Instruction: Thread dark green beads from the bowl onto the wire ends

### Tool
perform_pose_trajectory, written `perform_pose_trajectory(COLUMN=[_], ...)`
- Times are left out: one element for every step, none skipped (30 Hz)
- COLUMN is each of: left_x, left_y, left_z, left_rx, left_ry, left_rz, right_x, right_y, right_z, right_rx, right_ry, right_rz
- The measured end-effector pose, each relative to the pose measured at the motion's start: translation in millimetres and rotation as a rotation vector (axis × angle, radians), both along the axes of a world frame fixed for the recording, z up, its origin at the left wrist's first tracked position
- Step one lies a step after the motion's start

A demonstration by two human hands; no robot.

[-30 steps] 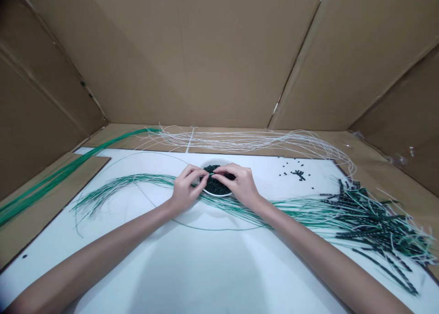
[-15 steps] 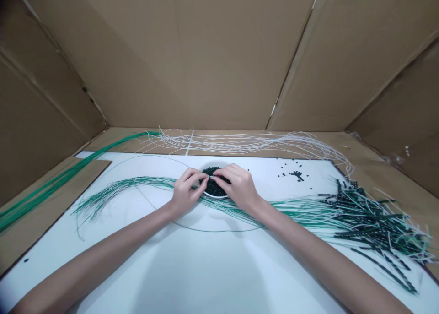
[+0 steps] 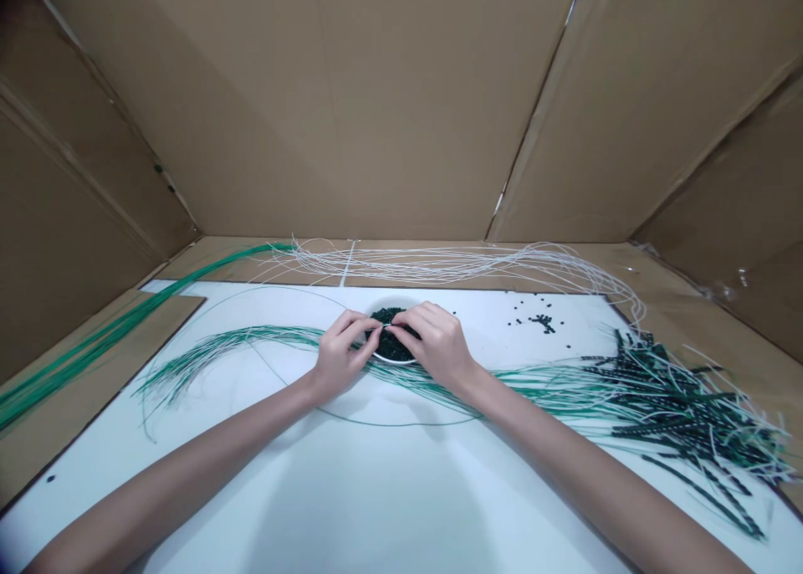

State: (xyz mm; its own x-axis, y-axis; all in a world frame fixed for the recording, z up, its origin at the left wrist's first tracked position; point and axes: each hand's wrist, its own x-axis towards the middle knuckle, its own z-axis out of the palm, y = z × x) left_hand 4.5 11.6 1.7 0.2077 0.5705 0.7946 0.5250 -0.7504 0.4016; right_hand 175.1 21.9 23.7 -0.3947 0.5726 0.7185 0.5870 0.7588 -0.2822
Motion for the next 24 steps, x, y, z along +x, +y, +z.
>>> perform_pose_trajectory(left_x=[-0.2, -0.3, -0.5, -0.6, -0.6, -0.7, -0.7, -0.6, -0.6, -0.5, -0.4, -0.3, -0.3, -0.2, -0.2, -0.2, -0.3, -0.4, -0.4, -0.5, -0.6, -0.7, -0.7, -0.8], left_y=[0.2, 0.4, 0.6, 0.7, 0.8, 0.9, 0.9, 0.8, 0.8, 0.7, 0.5, 0.4, 0.3, 0.3, 0.3, 0.3, 0.5, 0.6, 0.8, 1.0, 1.2, 1.3, 1.4, 1.5], left_z=[-0.3, -0.5, -0.6, -0.7, -0.6, -0.6, -0.4, -0.3, -0.2, 0.0, 0.1, 0.3, 0.5, 0.7, 0.8, 0.9, 0.8, 0.6, 0.3, -0.1, -0.5, -0.8, -1.0, -1.1], left_rx=[0.006, 0.012, 0.014, 0.014, 0.012, 0.012, 0.015, 0.018, 0.023, 0.028, 0.032, 0.034, 0.035, 0.034, 0.034, 0.034, 0.034, 0.032, 0.030, 0.027, 0.022, 0.016, 0.011, 0.006], left_ry=[0.004, 0.008, 0.013, 0.018, 0.022, 0.023, 0.023, 0.023, 0.023, 0.022, 0.022, 0.022, 0.022, 0.023, 0.022, 0.022, 0.021, 0.021, 0.019, 0.018, 0.017, 0.017, 0.017, 0.018], left_rz=[-0.001, -0.001, -0.002, -0.004, -0.005, -0.006, -0.006, -0.006, -0.005, -0.005, -0.005, -0.006, -0.007, -0.009, -0.010, -0.010, -0.011, -0.012, -0.013, -0.014, -0.015, -0.016, -0.018, -0.020], right_x=[0.1, 0.1, 0.0, -0.1, -0.2, -0.4, -0.5, -0.7, -0.9, -1.0, -1.1, -1.3, -1.4, -1.5, -1.6, -1.6, -1.5, -1.5, -1.4, -1.3, -1.1, -1.0, -0.9, -0.7], right_y=[0.1, 0.2, 0.3, 0.5, 0.7, 0.9, 1.0, 1.1, 1.1, 1.0, 0.8, 0.7, 0.6, 0.5, 0.6, 0.7, 0.9, 1.0, 1.1, 1.0, 0.9, 0.7, 0.5, 0.3], right_z=[0.4, 1.0, 1.5, 2.0, 2.3, 2.4, 2.3, 2.1, 1.9, 1.6, 1.4, 1.2, 1.1, 1.1, 1.0, 1.0, 1.0, 0.9, 0.9, 0.9, 0.9, 0.9, 0.8, 0.7], right_rx=[0.006, 0.011, 0.016, 0.019, 0.021, 0.020, 0.017, 0.010, 0.001, -0.010, -0.021, -0.032, -0.039, -0.045, -0.049, -0.049, -0.049, -0.051, -0.054, -0.059, -0.064, -0.069, -0.073, -0.075], right_ry=[-0.004, -0.008, -0.010, -0.012, -0.012, -0.011, -0.009, -0.004, 0.004, 0.012, 0.021, 0.029, 0.037, 0.042, 0.044, 0.046, 0.046, 0.046, 0.044, 0.044, 0.044, 0.044, 0.046, 0.051], right_rz=[0.001, 0.003, 0.005, 0.009, 0.014, 0.017, 0.022, 0.023, 0.023, 0.020, 0.017, 0.014, 0.012, 0.011, 0.012, 0.013, 0.014, 0.013, 0.012, 0.010, 0.009, 0.009, 0.010, 0.009])
